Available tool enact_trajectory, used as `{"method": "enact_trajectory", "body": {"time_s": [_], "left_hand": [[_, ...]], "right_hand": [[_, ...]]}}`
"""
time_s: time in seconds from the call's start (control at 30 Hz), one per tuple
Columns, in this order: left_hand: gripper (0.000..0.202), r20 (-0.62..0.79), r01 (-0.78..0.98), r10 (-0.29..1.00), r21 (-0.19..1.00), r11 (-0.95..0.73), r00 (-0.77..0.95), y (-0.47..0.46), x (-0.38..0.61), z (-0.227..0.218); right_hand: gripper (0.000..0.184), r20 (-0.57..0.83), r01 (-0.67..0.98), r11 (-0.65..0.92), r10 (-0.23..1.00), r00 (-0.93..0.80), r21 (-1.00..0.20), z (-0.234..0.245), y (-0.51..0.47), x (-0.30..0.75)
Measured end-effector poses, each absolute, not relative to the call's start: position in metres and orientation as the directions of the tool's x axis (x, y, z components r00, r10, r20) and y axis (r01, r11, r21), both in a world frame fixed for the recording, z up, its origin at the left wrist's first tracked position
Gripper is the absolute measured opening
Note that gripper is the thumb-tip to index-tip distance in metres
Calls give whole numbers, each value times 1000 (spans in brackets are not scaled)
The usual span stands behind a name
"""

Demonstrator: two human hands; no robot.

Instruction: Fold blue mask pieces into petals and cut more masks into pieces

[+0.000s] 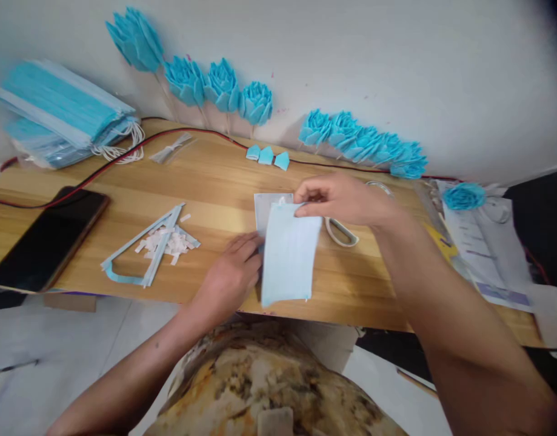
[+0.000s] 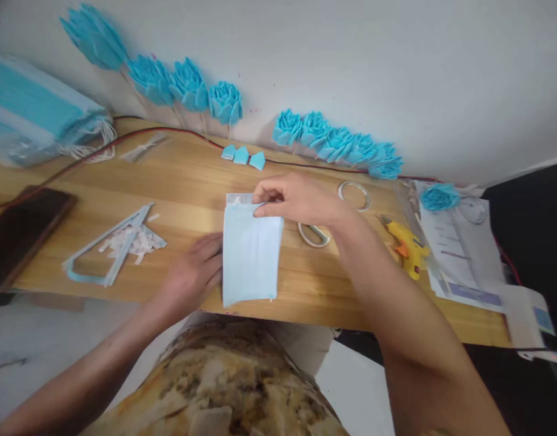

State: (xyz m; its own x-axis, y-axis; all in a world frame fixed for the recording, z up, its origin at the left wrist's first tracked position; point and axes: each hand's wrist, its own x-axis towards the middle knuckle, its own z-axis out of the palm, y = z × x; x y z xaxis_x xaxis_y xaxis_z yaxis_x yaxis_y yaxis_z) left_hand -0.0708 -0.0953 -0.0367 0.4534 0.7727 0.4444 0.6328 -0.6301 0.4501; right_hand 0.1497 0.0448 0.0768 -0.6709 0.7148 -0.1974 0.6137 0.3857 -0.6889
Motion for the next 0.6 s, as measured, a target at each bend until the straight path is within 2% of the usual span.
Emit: {"method": "enact_trajectory", "body": {"time_s": [0.1, 0.3, 0.47, 0.53, 0.6], "left_hand": [[21, 435, 602, 776, 491, -629, 456, -95, -72, -32], [21, 442, 603, 786, 506, -617, 432, -94, -73, -31], [24, 440, 563, 786, 548, -618, 435, -95, -74, -30], [24, 427, 559, 825, 607, -565, 369, -96, -77, -29], [23, 415, 578, 878, 667, -471, 236, -95, -81, -26]], "right_hand": [[17, -207, 625, 393, 712, -671, -674, 35, 74, 131], [8, -140, 709, 553, 737, -661, -437, 17, 86, 123], [30, -285, 814, 509, 766, -576, -278, 23, 84, 112], [28, -346, 835, 509, 760, -551, -211, 27, 84, 109], [21, -353, 815, 536, 735, -579, -222, 34, 81, 110]]}}
